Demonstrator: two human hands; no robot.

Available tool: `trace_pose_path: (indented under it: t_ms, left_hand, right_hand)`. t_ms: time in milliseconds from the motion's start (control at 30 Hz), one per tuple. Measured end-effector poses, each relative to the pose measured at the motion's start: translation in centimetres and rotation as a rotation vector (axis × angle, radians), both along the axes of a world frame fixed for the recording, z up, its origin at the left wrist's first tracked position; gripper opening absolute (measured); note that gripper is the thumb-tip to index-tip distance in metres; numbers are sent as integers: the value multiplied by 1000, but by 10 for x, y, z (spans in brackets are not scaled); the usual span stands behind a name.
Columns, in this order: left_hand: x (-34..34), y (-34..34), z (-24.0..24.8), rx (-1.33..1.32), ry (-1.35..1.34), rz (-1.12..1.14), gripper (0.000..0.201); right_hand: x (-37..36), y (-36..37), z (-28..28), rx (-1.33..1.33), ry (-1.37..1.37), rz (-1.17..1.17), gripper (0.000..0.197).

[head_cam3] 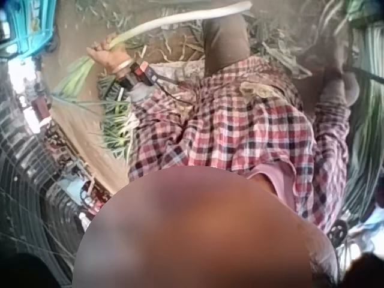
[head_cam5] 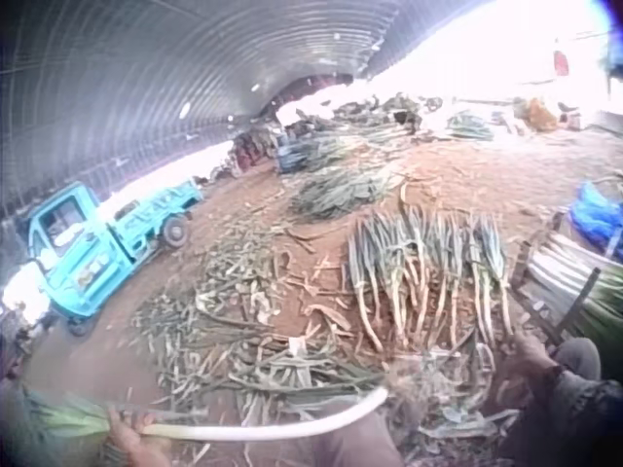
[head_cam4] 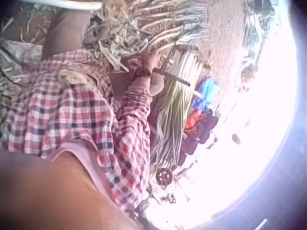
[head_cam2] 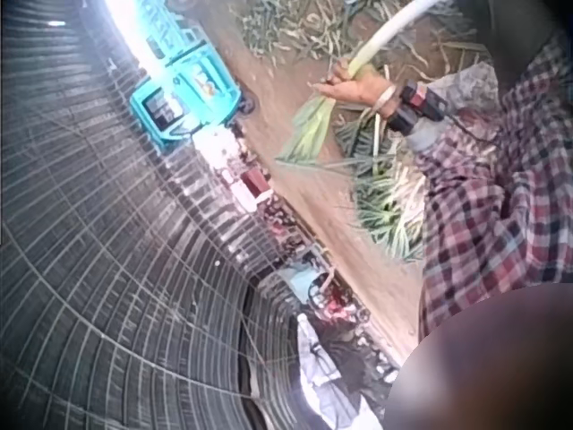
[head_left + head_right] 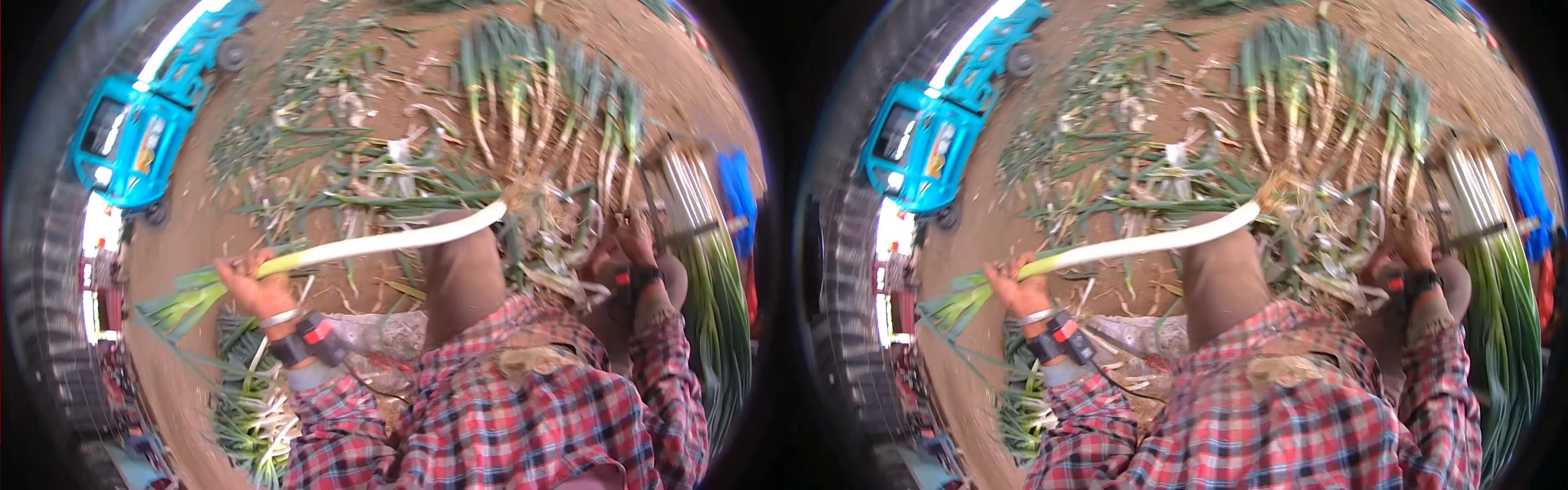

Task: Peel and clean green onions and place them on a sorting rack.

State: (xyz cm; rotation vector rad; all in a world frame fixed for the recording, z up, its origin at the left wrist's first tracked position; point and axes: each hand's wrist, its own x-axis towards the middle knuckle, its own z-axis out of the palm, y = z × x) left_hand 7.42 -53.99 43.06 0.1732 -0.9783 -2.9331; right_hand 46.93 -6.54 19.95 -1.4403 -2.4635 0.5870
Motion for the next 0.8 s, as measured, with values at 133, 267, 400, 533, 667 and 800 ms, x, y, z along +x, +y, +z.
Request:
trace_pose_path:
  t_ms: [133, 267, 400, 533, 667, 800]
  left_hand:
    - [18, 48, 7, 314, -86, -206, 37]
    - [34, 108, -15, 344, -92, -372, 44]
    - [110, 207, 14, 419, -244, -714, 28]
    - [163, 246, 42, 104, -77, -985, 24]
    - [205, 292, 78, -135, 206, -1284, 25]
    - [250, 314, 94, -332, 643, -1504, 24]
  right_hand:
    - [-38, -24, 40, -71, 231, 601, 54]
    - [-105, -110, 150, -677, 338, 736, 57]
    - [-126, -138, 207, -866, 874, 749, 61]
    - [-144, -141, 241, -631, 1382, 737, 39]
    - [-94, -85, 296, -155, 1611, 602, 32]
    - [37, 11, 404, 788, 1225, 5, 29]
